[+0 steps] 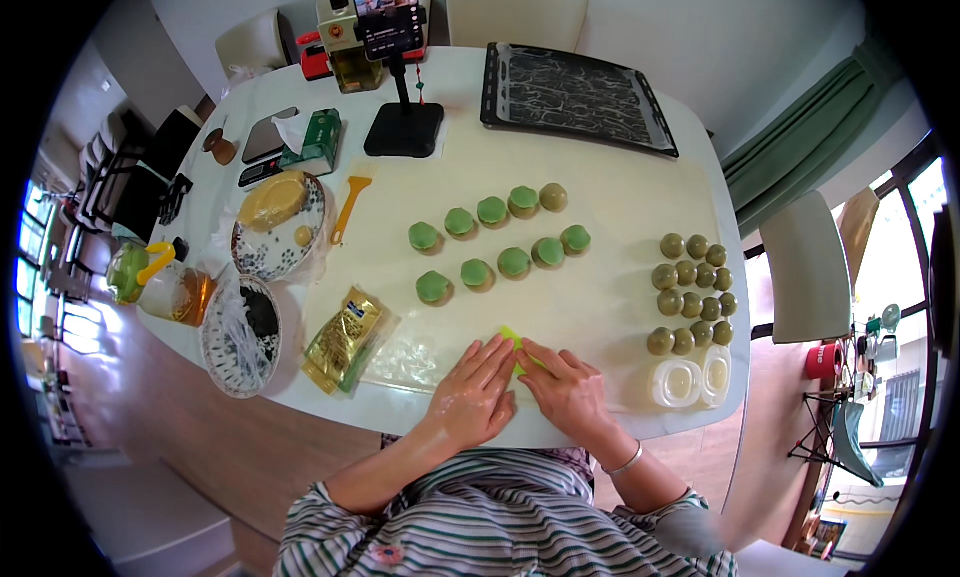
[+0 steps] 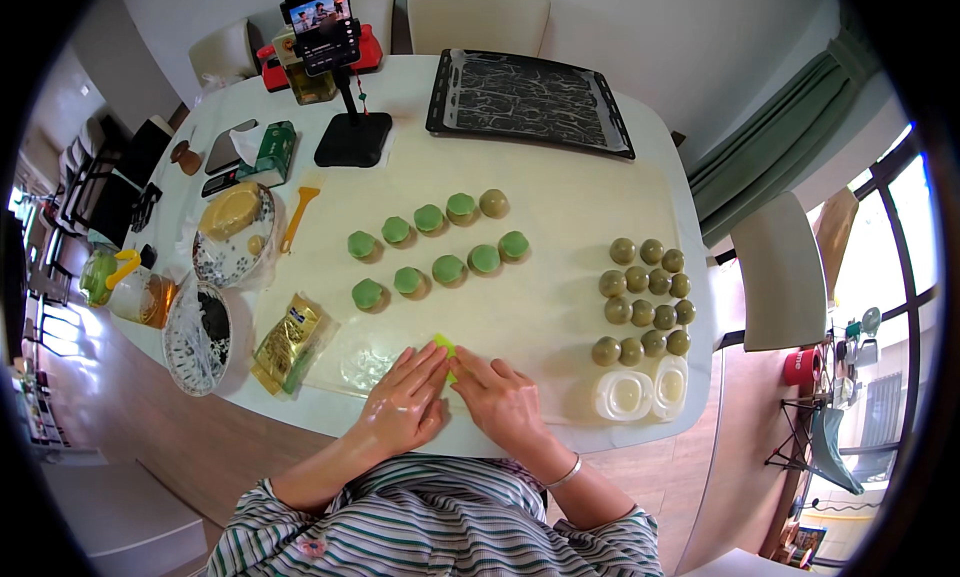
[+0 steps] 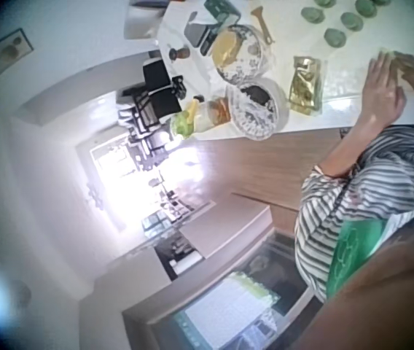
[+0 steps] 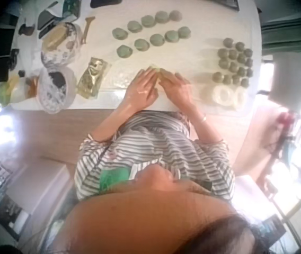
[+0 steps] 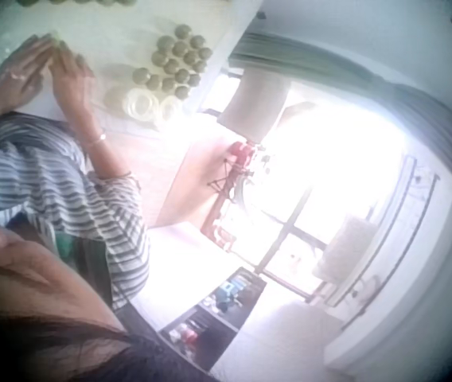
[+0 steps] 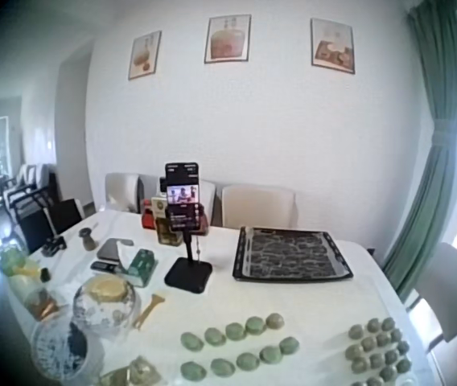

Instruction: The person assembles small round food items by rolling green dough into balls and placing them on top of beige dough balls arranged on a white table. The person uses a green plastic scraper to help shape the green dough and a small spoon to scoop filling from a gold packet. The finished items are placed in neat rows on the table.

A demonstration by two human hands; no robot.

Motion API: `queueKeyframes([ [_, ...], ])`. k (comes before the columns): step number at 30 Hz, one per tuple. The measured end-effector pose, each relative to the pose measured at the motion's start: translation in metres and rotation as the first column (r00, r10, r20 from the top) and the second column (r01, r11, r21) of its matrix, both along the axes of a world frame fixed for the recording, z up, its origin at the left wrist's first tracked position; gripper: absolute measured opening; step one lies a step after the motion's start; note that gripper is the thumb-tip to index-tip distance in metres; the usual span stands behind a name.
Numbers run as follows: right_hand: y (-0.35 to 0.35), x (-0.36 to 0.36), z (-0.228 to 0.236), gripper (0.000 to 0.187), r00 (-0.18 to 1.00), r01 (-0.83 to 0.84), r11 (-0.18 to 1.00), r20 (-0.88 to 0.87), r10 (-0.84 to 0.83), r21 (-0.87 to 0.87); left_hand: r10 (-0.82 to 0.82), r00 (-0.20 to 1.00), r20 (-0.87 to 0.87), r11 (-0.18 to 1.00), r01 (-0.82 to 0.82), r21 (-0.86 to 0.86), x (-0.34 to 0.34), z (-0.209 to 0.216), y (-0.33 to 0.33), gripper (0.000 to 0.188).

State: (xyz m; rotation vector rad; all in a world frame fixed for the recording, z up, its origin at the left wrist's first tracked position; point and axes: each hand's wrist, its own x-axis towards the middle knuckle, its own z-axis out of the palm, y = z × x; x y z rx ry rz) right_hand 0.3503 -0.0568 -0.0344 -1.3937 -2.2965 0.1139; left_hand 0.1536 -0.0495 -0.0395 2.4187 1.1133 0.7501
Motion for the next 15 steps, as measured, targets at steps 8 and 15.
queueKeyframes([
  [8, 0.003, 0.000, 0.022, 0.054, 0.999, 0.034, 0.976, 0.013, -0.032, -0.214, 0.013, 0.950, 0.313, 0.998, 0.009, -0.068, -0.015, -0.001, 0.009, 0.050],
  [15, 0.006, 0.002, 0.046, 0.041, 0.204, -0.597, 0.572, -0.796, -0.569, -0.562, 0.138, 0.250, 0.958, 0.989, -0.077, -0.123, -0.020, 0.014, 0.014, 0.062],
])
